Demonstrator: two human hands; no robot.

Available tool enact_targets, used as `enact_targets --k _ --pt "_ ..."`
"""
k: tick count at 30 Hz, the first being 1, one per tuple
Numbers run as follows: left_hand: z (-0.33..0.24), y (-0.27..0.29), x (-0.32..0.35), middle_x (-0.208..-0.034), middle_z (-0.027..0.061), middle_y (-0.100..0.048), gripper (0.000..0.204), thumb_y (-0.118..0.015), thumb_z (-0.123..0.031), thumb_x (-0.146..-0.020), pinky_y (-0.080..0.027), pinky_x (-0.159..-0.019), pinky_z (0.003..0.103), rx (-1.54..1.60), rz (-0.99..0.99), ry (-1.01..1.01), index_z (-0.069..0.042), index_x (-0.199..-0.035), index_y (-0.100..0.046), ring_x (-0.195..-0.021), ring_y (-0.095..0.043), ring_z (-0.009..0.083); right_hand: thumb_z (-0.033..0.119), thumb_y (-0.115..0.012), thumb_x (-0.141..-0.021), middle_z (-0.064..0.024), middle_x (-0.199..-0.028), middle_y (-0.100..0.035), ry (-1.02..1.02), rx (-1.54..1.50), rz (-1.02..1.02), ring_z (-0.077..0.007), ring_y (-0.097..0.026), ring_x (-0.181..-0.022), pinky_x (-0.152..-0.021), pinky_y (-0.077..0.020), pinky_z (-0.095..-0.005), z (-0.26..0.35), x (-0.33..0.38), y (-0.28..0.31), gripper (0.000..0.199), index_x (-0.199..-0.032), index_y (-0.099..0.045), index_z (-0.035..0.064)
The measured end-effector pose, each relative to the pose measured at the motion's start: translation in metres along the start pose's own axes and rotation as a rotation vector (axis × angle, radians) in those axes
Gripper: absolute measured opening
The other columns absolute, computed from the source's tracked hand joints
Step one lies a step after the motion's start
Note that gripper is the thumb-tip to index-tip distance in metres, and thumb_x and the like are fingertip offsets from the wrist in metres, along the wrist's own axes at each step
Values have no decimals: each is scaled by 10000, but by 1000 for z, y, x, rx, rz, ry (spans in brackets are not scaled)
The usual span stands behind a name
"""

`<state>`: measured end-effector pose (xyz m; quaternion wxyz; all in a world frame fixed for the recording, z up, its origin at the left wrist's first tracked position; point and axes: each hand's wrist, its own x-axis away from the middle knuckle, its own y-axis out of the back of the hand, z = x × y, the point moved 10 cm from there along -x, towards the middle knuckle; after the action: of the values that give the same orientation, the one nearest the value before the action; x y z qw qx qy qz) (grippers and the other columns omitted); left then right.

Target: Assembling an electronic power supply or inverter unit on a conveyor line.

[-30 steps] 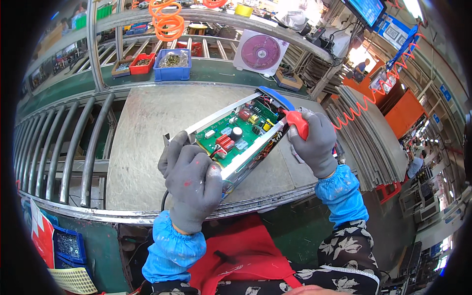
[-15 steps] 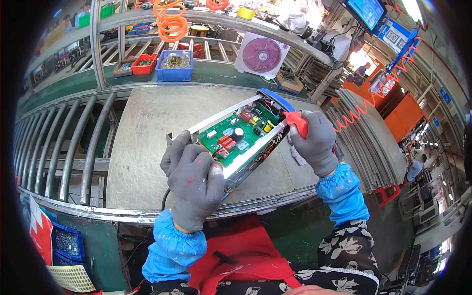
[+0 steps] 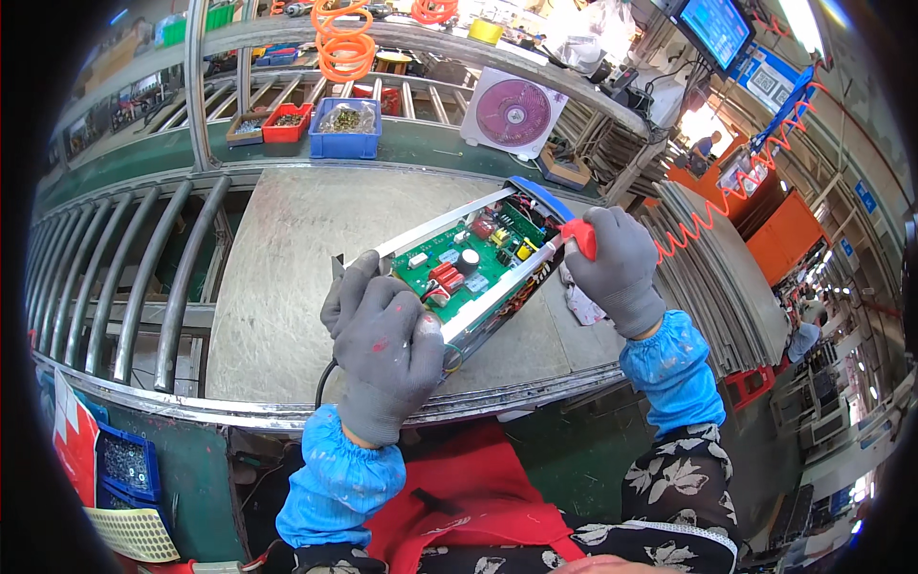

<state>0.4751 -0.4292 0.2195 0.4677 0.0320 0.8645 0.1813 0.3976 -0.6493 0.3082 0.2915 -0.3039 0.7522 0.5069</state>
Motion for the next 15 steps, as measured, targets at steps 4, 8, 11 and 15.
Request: enact_targets --k 4,8,11,15 --pt "0 1 0 -902 98 -631 157 -580 -182 -733 -306 -1020 458 -1 -8 1 -47 -761 -655 -1192 -527 364 193 -752 -678 -115 -775 -568 13 -17 -32 -320 -593 -690 -594 -464 -430 1 4 2 313 -925 -600 75" --pt "0 1 0 -907 96 -631 152 -583 -181 -731 -307 -1019 460 10 -7 5 -52 -763 -657 -1199 -523 366 187 -743 -688 -117 -775 -565 34 -24 -35 -320 -592 -687 -596 -465 -429 -1 7 3 306 -932 -602 68" --pt "1 1 1 -910 92 -634 148 -584 -178 -730 -307 -1018 457 7 -1 17 -55 -762 -659 -1204 -520 367 192 -738 -696 -114 -770 -560 27 -7 3 -317 -590 -688 -596 -463 -426 0 6 -2 289 -918 -597 72" --pt "2 6 1 -934 91 -641 149 -587 -184 -741 -303 -1031 461 22 -16 20 -58 -761 -665 -1216 -514 371 201 -738 -696 -107 -756 -552 45 18 41 -310 -586 -689 -595 -462 -424 7 -4 1 273 -887 -585 80"
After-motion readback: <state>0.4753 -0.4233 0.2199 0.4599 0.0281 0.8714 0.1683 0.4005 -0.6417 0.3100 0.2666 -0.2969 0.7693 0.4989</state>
